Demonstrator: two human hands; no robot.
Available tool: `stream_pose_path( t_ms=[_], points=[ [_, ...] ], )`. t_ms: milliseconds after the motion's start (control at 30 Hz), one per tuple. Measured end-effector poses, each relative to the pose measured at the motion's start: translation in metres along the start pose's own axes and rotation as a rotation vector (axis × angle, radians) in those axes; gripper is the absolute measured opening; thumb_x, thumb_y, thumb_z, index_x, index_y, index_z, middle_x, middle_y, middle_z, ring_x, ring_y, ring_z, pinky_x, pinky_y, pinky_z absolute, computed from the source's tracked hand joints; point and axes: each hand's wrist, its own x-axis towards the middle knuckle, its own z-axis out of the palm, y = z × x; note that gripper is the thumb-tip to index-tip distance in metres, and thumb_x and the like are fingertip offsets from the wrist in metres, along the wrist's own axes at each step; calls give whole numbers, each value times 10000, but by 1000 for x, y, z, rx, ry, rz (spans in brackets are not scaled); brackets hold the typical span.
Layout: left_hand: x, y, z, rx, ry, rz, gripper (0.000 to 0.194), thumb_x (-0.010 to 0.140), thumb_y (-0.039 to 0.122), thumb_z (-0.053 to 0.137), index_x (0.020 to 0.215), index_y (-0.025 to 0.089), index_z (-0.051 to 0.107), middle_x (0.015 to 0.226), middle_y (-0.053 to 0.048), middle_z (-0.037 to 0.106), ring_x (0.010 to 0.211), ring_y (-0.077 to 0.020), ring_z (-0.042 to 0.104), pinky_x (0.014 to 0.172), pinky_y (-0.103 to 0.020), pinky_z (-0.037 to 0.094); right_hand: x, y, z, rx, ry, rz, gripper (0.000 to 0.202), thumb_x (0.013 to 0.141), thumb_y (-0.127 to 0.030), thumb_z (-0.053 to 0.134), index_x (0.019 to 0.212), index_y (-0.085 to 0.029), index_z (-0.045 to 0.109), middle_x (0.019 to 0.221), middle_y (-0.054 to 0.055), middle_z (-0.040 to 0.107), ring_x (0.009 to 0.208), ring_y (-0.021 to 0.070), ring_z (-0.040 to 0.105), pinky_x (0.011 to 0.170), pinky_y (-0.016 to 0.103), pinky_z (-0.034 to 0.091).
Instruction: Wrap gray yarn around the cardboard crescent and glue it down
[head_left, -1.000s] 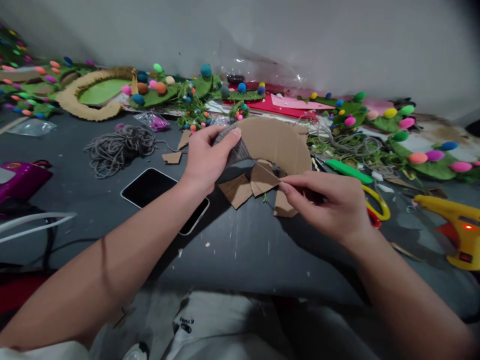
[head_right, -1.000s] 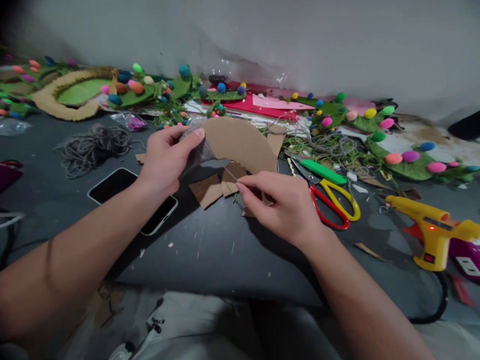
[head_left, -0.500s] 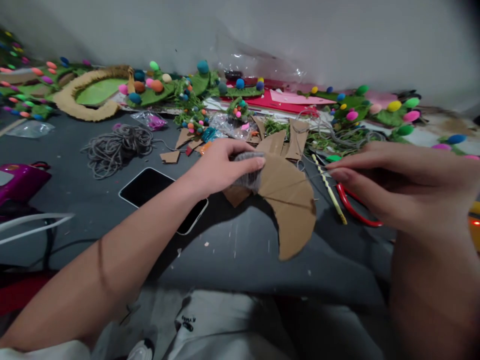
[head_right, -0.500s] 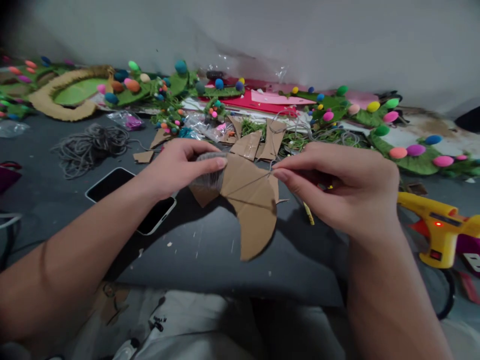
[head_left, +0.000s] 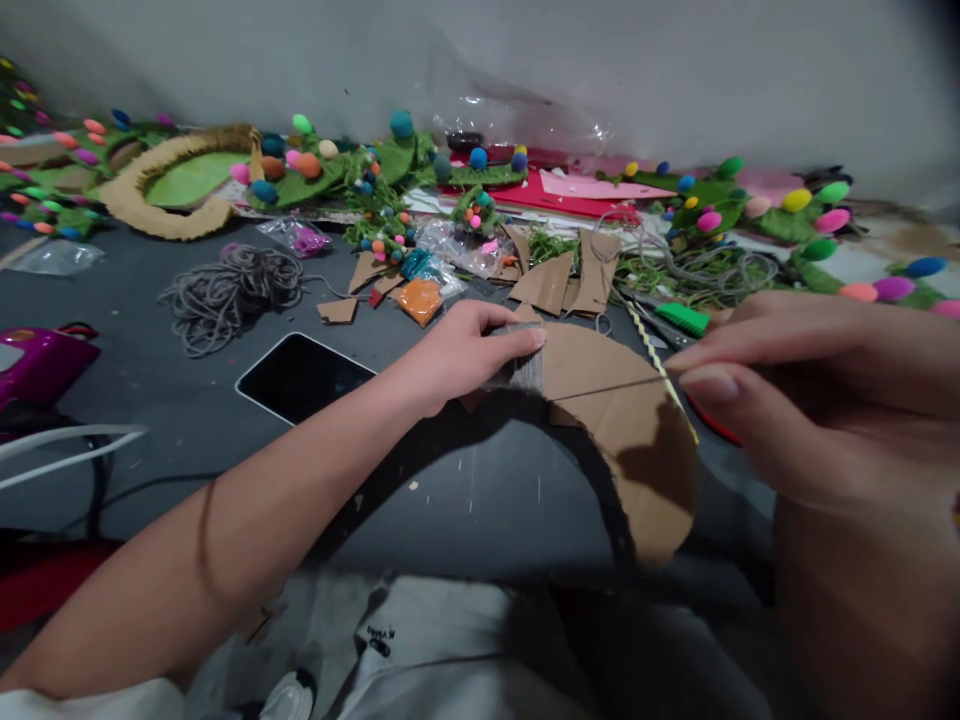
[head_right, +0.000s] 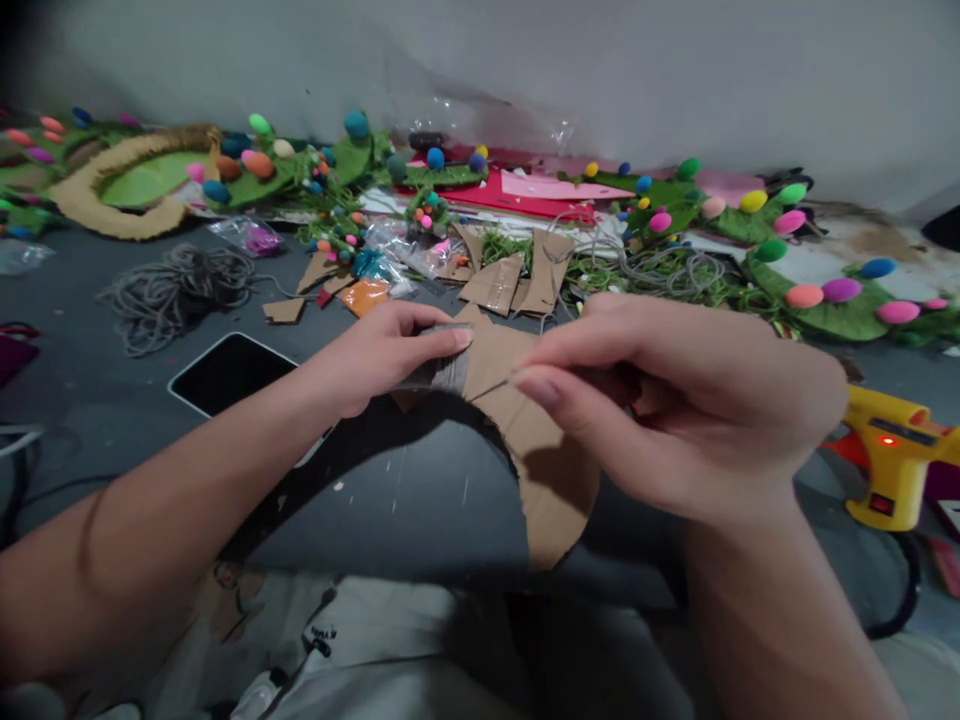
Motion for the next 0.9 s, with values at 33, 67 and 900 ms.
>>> stream_pose_path(
  t_ms=[33, 67, 900],
  points=[
    [1, 0, -1, -19, 9, -4, 283, 817, 455, 751, 846, 173, 745, 677, 14, 599, 538, -76, 455, 495, -208, 346, -1, -2, -1, 30, -9, -15, 54, 858, -241, 732, 808, -255, 722, 607, -17, 612, 528, 99, 521, 440, 277, 364],
    [1, 0, -1, -37, 15, -4, 281, 807, 447, 759, 828, 167, 742, 675, 16, 600, 539, -72, 453, 497, -204, 348, -1, -4, -2, 66, -43, -33, 54, 859, -259, 739, 811, -270, 720, 603, -18, 627, 558, 118, 565, 461, 284, 404],
    [-3, 0, 8, 132, 32, 210, 275, 809, 402, 747, 826, 128, 733, 696, 11, 620, 613, -92, 494, 560, -214, 373, 3, -10, 5, 193, -362, -82, 54, 916, -196, 693, 864, -210, 687, 629, -40, 583, 534, 53, 457, 500, 194, 371]
  ],
)
